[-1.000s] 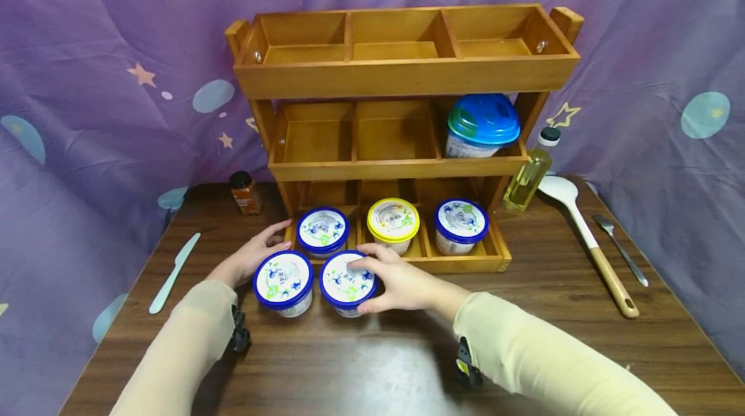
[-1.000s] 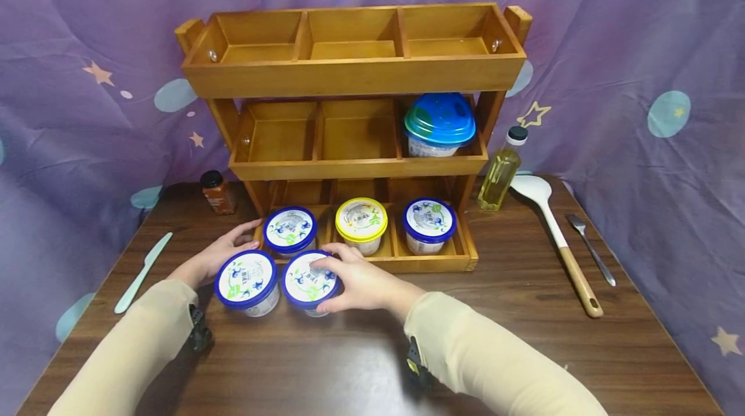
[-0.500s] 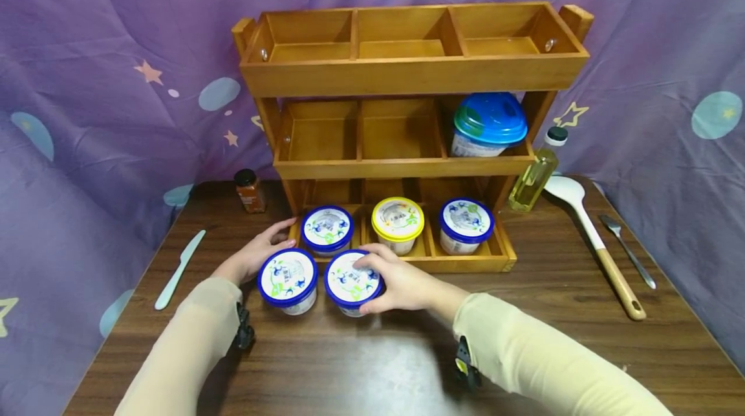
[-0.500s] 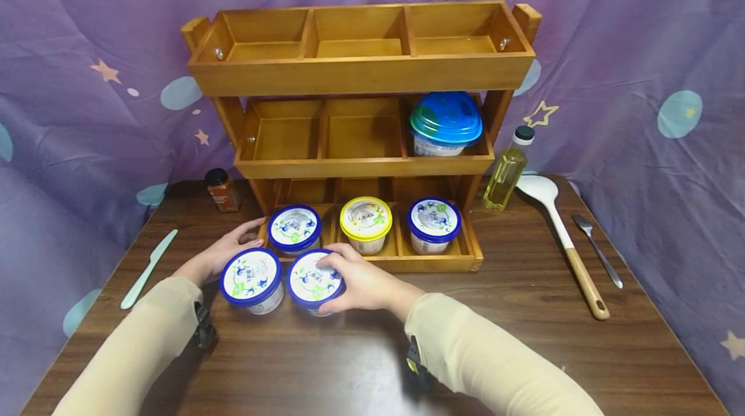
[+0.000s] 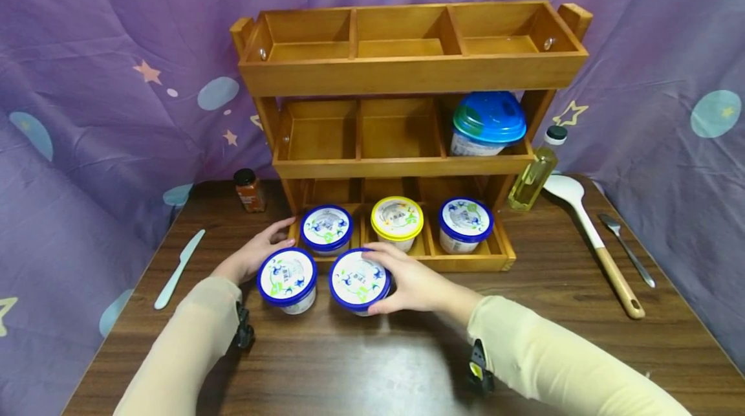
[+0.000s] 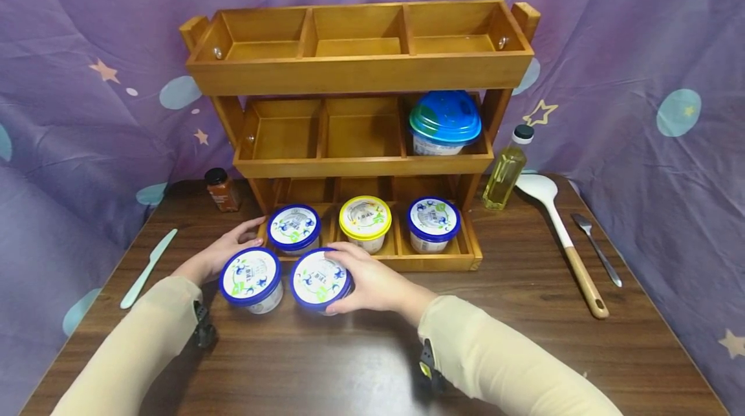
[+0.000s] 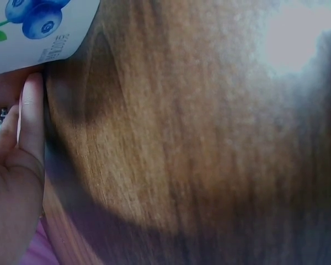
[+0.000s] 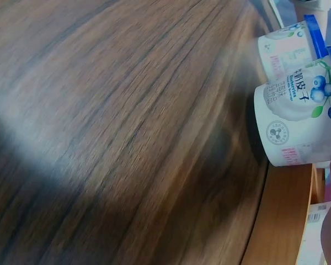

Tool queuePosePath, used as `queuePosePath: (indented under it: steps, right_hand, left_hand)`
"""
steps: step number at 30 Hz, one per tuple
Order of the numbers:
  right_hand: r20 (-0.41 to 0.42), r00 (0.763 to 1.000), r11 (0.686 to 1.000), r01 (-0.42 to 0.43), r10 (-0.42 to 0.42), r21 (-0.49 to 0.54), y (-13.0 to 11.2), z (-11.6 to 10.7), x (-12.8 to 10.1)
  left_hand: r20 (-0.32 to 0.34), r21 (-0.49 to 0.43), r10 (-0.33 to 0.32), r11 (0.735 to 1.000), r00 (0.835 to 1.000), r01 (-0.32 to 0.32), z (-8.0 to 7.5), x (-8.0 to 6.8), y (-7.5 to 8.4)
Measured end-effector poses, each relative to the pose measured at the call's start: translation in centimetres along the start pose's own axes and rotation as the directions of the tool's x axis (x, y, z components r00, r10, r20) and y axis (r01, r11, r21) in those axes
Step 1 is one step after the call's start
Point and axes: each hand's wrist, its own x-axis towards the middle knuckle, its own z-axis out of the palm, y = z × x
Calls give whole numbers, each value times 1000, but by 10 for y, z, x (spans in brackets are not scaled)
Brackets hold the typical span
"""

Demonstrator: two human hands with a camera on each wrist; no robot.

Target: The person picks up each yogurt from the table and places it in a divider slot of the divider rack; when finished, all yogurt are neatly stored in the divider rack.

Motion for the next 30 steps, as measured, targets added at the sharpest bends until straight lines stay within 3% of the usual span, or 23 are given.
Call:
queuePosePath:
  steps: [13, 30]
  right_hand:
    - [-25, 1000, 999, 8, -10, -48, -7, -19, -2]
    - [-206, 970, 991, 124, -131, -49, -23, -74, 13]
  left_hand:
    - [2, 23, -17, 1000, 1000, 17, -1, 1, 0]
    - [6, 38, -18, 999, 1000, 17, -1, 1, -1]
